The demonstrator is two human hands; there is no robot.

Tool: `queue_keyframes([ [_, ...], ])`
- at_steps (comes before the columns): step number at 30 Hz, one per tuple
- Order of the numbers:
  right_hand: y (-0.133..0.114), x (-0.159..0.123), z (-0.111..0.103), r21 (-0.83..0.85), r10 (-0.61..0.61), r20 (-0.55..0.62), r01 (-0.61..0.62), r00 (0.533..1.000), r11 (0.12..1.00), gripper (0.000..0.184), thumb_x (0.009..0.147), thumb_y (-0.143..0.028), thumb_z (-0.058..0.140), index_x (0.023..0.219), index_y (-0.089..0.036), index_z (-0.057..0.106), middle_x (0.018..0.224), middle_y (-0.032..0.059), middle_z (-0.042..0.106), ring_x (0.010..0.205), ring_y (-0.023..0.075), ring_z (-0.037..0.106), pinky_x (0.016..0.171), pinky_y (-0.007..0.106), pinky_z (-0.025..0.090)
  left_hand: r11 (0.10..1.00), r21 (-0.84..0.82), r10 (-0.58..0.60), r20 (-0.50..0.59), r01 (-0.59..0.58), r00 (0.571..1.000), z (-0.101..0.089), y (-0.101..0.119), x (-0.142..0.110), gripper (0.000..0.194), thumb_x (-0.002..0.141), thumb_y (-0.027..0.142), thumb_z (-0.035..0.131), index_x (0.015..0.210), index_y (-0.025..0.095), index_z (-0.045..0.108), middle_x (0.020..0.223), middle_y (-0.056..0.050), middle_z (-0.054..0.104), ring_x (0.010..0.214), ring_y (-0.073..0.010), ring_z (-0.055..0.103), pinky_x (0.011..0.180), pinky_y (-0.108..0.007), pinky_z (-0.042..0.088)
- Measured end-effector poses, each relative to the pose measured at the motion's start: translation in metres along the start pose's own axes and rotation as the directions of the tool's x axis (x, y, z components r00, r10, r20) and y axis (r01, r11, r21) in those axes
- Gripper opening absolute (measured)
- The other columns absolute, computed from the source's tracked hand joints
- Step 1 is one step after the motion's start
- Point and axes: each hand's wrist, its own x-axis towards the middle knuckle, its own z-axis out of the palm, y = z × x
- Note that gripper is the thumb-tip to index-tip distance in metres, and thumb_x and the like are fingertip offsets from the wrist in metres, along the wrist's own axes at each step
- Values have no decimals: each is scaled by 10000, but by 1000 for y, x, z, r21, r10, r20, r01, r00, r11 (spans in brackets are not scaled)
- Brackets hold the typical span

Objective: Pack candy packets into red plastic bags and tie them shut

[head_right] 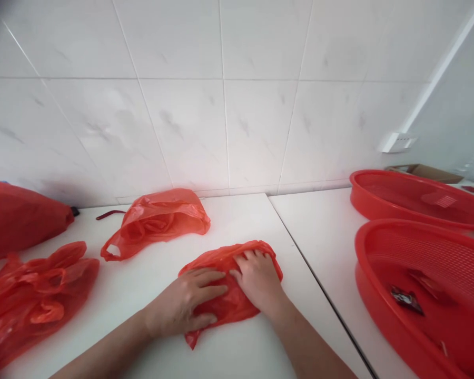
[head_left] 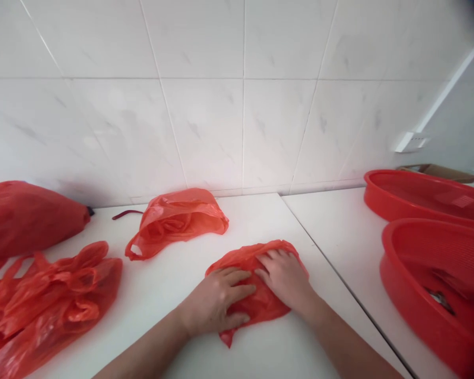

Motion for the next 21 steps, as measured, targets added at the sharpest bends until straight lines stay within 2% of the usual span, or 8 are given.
queue_keyframes([
  [3, 19, 2, 2, 38, 38, 8, -39, 999, 999, 219, 847, -267, 581, 1040, -192, 651, 1025, 86, 676, 999, 257, 591, 890, 430, 449, 992, 118, -19, -227, 47, 974, 6, -10, -7, 326, 850, 278, 545, 1170, 245, 596, 1221, -107, 604, 1099, -280, 557, 942, -422, 423],
  [5, 21, 3, -3, 21, 40, -8, -39, 999, 999, 223, 864, -252, 553, 1053, -186, 651, 1051, 86, 677, 1025, 245, 591, 923, 421, 440, 973, 131, -112, -447, 188, 888, 10, -17, -9, 331, 853, 280, 544, 1180, 245, 576, 1254, -116, 564, 1140, -284, 521, 962, -445, 410],
  [7, 14, 2, -13, 21, 18, -84, -16, 996, 1000, 211, 883, -242, 518, 1031, -193, 661, 1056, 79, 680, 1031, 228, 593, 941, 404, 436, 942, -4, -274, -582, 334, 766, 15, -23, -9, 411, 831, 341, 572, 1221, 224, 521, 1288, -133, 509, 1171, -295, 490, 970, -465, 412],
  [10, -4, -6, -42, 49, -34, -302, 51, 953, 998, 202, 890, -215, 489, 975, -209, 671, 1042, 70, 681, 1018, 204, 597, 934, 374, 452, 819, -335, -574, -518, 467, 634, 21, -31, -7, 496, 834, 457, 525, 1253, 202, 453, 1246, -126, 515, 1094, -280, 541, 917, -457, 468],
  [12, -12, -17, -68, 63, -20, -401, 50, 916, 997, 203, 885, -198, 484, 977, -216, 664, 1050, 70, 671, 1014, 193, 598, 916, 360, 469, 719, -453, -693, -414, 527, 590, 23, -35, -6, 529, 811, 518, 522, 1257, 243, 442, 1265, -92, 513, 1030, -270, 567, 873, -453, 497],
  [15, -7, -40, -114, 25, 78, -432, -74, 898, 997, 198, 881, -232, 494, 1000, -216, 652, 1092, 82, 648, 1024, 200, 596, 908, 360, 478, 637, -512, -763, -314, 576, 565, 20, -33, -4, 547, 793, 539, 529, 1269, 292, 422, 1287, -58, 509, 1021, -268, 571, 846, -435, 515],
  [18, 29, -70, -161, -98, 249, -411, -315, 877, 944, 212, 868, -311, 512, 1010, -227, 645, 1143, 83, 628, 1055, 227, 585, 929, 391, 459, 609, -522, -782, -269, 597, 563, 10, -24, -2, 523, 815, 541, 485, 1258, 269, 430, 1280, -61, 519, 1039, -275, 560, 858, -434, 507],
  [21, 84, -101, -198, -169, 511, -288, -568, 810, 805, 249, 830, -366, 529, 1036, -269, 631, 1103, 53, 653, 1007, 252, 607, 836, 413, 489, 603, -520, -784, -250, 604, 568, 3, -16, 1, 501, 838, 526, 451, 1246, 237, 449, 1243, -68, 544, 1034, -274, 558, 871, -438, 492],
])
